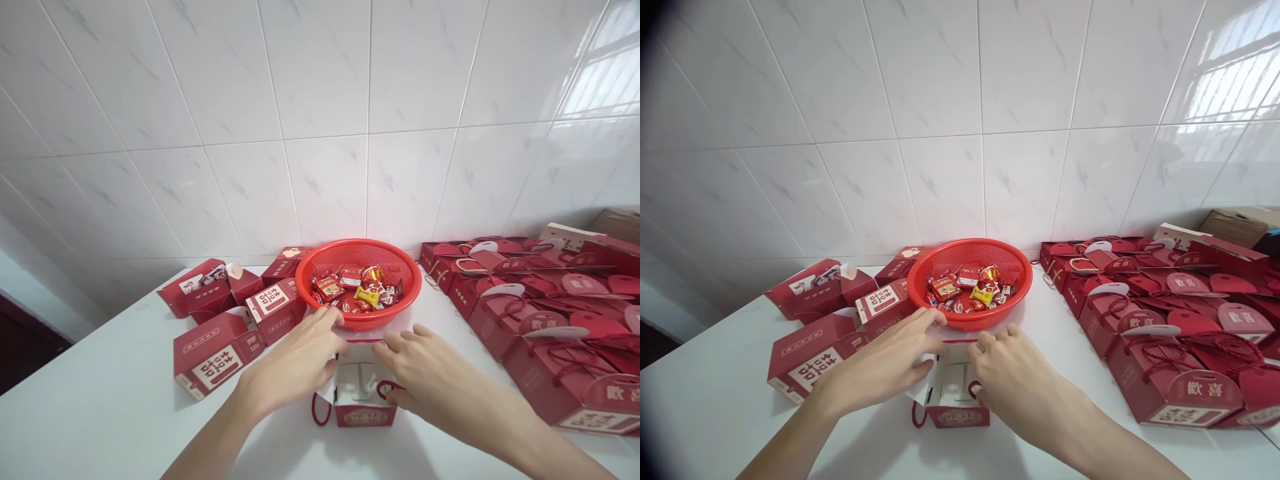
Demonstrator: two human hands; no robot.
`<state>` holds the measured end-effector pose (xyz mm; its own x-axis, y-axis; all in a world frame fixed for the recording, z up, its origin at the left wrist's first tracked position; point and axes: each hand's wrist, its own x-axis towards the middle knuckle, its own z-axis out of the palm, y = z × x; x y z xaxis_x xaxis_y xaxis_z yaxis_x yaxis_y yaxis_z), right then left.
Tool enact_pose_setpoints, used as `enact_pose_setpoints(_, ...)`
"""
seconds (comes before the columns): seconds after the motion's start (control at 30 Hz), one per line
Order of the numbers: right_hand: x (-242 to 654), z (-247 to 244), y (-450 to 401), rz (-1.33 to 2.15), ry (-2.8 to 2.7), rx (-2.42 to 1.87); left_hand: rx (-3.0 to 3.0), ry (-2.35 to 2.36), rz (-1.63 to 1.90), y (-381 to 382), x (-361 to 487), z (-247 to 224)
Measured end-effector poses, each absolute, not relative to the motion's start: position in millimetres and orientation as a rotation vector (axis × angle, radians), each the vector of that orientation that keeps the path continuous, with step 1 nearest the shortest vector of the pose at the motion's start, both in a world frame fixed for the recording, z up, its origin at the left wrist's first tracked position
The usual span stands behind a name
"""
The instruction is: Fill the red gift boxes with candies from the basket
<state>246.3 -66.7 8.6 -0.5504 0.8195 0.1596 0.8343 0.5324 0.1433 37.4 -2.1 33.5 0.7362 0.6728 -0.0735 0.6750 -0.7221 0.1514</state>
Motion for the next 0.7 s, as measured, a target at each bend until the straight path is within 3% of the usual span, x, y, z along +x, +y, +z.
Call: enact_pose_setpoints(0.7, 242, 20, -65, 0.294, -2.710, -1.575, 2.420, 1.039, -0.043, -23, 42, 36)
